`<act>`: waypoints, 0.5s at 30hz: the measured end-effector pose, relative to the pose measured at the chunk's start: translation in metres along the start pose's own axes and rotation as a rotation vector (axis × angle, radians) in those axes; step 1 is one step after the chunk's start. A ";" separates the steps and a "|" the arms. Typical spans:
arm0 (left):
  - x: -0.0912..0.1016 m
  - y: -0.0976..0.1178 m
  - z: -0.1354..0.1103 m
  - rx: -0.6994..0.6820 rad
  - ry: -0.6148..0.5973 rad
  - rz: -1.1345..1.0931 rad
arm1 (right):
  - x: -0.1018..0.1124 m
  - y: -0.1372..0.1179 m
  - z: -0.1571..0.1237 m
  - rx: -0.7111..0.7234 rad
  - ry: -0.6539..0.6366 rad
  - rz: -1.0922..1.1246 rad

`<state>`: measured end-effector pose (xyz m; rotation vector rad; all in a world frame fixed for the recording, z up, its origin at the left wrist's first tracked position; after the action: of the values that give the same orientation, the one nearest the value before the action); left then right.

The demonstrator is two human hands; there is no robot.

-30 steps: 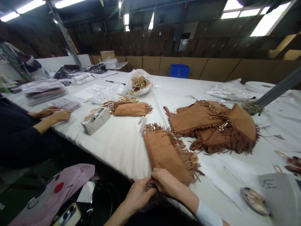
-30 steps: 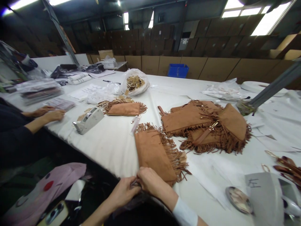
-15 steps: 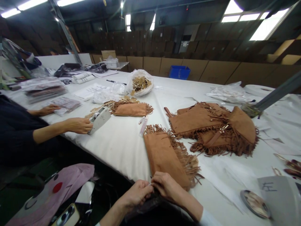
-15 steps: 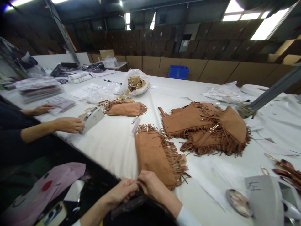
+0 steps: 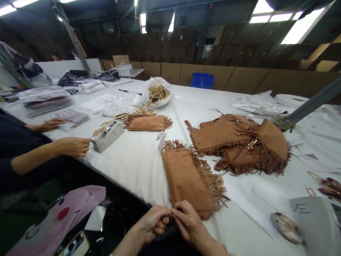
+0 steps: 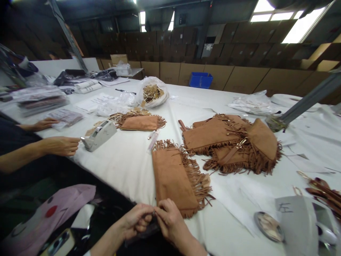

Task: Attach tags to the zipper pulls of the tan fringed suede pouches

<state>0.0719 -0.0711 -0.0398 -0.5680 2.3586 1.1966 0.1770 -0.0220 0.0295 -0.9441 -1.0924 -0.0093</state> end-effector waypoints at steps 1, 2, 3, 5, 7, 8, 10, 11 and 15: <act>0.000 0.000 -0.001 -0.008 0.007 0.008 | 0.000 0.000 -0.001 0.015 0.008 -0.006; 0.000 0.000 -0.001 -0.016 0.016 0.015 | 0.000 0.000 -0.002 0.033 0.016 -0.012; 0.001 -0.001 -0.001 -0.025 0.026 0.021 | 0.000 -0.001 -0.004 0.052 0.023 -0.019; 0.000 -0.002 -0.002 -0.048 0.047 0.030 | -0.001 0.000 -0.006 0.076 0.047 -0.026; -0.002 -0.004 -0.003 -0.073 0.067 0.035 | -0.002 0.001 -0.010 0.085 0.086 -0.011; -0.002 -0.003 -0.004 -0.089 0.080 0.042 | -0.002 0.002 -0.012 0.085 0.100 0.007; -0.003 -0.001 -0.006 -0.128 0.108 0.066 | -0.003 0.005 -0.018 0.072 0.129 0.054; -0.002 0.001 -0.007 -0.149 0.120 0.082 | -0.001 0.007 -0.022 0.058 0.151 0.074; -0.002 0.006 -0.012 -0.186 0.130 0.143 | 0.037 0.030 -0.054 -0.120 0.374 0.054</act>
<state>0.0677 -0.0772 -0.0288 -0.5596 2.4466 1.4967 0.2496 -0.0224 0.0311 -1.0306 -0.7266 -0.2020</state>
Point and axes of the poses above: each hand's wrist, its own z-axis towards the middle knuckle, its own x-axis out of the back of the hand, y = z × x, the point moved 6 cm from there along z, towards the middle knuckle, and after that the axes turned 11 degrees about -x, right-handed, at the moved point
